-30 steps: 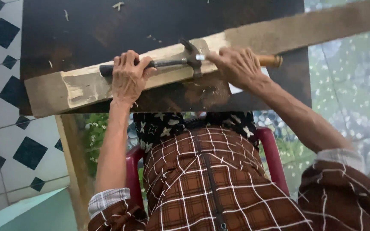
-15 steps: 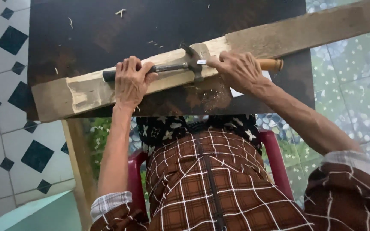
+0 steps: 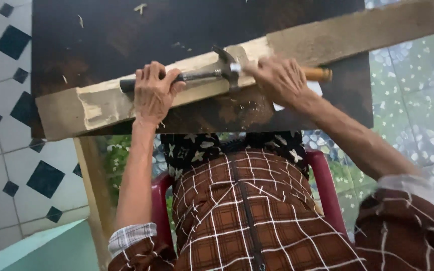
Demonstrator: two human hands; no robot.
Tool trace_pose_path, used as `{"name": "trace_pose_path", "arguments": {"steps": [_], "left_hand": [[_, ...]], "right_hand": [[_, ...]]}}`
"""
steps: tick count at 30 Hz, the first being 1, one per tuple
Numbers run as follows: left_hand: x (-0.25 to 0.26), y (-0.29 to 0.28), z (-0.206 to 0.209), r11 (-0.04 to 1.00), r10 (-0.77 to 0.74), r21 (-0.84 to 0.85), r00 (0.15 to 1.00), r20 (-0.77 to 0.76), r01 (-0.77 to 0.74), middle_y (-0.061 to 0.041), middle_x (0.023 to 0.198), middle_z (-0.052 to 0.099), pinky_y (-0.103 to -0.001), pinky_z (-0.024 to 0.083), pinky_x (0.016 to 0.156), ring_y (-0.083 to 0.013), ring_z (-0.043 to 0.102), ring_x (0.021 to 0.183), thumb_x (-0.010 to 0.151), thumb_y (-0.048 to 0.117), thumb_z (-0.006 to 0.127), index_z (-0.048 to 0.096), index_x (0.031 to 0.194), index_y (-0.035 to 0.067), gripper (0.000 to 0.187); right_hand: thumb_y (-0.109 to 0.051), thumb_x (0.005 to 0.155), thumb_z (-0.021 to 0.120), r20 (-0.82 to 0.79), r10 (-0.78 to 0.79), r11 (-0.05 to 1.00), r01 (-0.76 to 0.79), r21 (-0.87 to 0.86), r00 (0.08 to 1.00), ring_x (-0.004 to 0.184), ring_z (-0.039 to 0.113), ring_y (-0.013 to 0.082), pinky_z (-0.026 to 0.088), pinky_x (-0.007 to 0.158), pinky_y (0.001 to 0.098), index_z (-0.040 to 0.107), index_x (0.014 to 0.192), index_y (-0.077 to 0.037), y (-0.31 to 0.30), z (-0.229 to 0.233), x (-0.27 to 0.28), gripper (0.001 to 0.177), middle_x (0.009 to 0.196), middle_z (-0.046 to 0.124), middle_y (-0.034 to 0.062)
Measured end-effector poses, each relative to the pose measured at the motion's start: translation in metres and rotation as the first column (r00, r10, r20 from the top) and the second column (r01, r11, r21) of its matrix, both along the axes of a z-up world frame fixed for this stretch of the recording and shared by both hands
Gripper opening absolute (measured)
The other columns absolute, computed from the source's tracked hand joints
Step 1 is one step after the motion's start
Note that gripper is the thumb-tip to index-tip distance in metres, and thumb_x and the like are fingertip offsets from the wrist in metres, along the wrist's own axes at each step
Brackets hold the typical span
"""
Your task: Carving a groove into a wooden plank using a hammer and chisel
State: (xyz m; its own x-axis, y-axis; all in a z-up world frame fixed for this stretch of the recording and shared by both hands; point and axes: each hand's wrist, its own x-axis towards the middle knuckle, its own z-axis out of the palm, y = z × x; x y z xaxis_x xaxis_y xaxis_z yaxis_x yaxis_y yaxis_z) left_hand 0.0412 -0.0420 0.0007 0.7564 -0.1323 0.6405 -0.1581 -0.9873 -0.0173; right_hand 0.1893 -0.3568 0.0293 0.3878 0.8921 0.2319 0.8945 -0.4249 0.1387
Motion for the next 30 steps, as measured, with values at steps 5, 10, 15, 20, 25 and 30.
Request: {"name": "trace_pose_path", "arguments": {"steps": [5,10,15,20,25,30], "left_hand": [[-0.001,0.004,-0.011,1.0,0.012,-0.011,0.997,-0.076,-0.013,-0.008,0.095,0.044,-0.037,0.041,0.075,-0.0236,0.047,0.082,0.112,0.057,0.029,0.065,0.108,0.014,0.056],[0.0,0.002,0.002,1.0,0.013,0.01,1.0,-0.009,-0.013,-0.008,0.092,0.04,-0.037,0.038,0.071,-0.0249,0.043,0.078,0.111,0.057,0.024,0.065,0.104,0.013,0.06],[0.0,0.004,-0.006,1.0,0.026,0.016,0.998,-0.061,-0.025,-0.007,0.093,0.042,-0.036,0.041,0.073,-0.0221,0.045,0.08,0.112,0.059,0.023,0.061,0.105,0.014,0.059],[0.001,0.002,0.0,1.0,0.003,-0.006,0.999,-0.05,-0.003,-0.008,0.094,0.042,-0.037,0.038,0.074,-0.0247,0.043,0.08,0.113,0.055,0.029,0.063,0.107,0.014,0.054],[0.001,0.008,-0.013,1.0,0.024,-0.011,0.996,-0.082,-0.025,-0.007,0.094,0.045,-0.036,0.041,0.074,-0.0225,0.046,0.082,0.11,0.06,0.027,0.064,0.107,0.014,0.059],[-0.002,0.001,-0.002,1.0,0.004,-0.019,0.998,-0.058,-0.006,-0.008,0.094,0.042,-0.038,0.039,0.073,-0.0245,0.043,0.079,0.112,0.057,0.026,0.062,0.107,0.014,0.056]], "right_hand": [[-0.016,0.112,0.061,-0.018,0.024,0.999,-0.024,0.041,1.0,0.053,0.047,0.0148,0.039,0.043,0.0297,0.055,0.125,-0.019,-0.001,-0.006,0.004,0.015,0.074,0.056,0.0018],[-0.005,0.111,0.054,0.018,0.057,0.998,-0.057,0.019,0.998,0.051,0.046,0.0123,0.04,0.038,0.0254,0.059,0.131,-0.023,0.004,0.002,-0.005,0.028,0.072,0.057,0.0009],[-0.011,0.113,0.054,0.034,0.078,0.993,-0.08,0.083,0.996,0.05,0.042,0.0115,0.034,0.04,0.0276,0.058,0.119,-0.017,0.008,0.002,0.008,0.009,0.068,0.051,-0.0015],[-0.014,0.106,0.064,0.014,0.038,0.999,-0.038,-0.031,0.999,0.047,0.045,0.0118,0.039,0.037,0.0267,0.06,0.129,-0.02,0.007,0.016,0.004,0.024,0.07,0.059,0.0003],[-0.01,0.114,0.055,0.024,0.03,1.0,-0.03,-0.005,0.999,0.047,0.038,0.011,0.034,0.041,0.0273,0.052,0.123,-0.017,-0.002,0.013,0.006,0.012,0.068,0.044,-0.0013],[-0.015,0.108,0.065,0.025,-0.003,0.999,0.004,-0.042,1.0,0.05,0.042,0.011,0.037,0.043,0.0261,0.056,0.118,-0.016,0.004,0.011,0.009,0.013,0.068,0.052,-0.0014]]}}
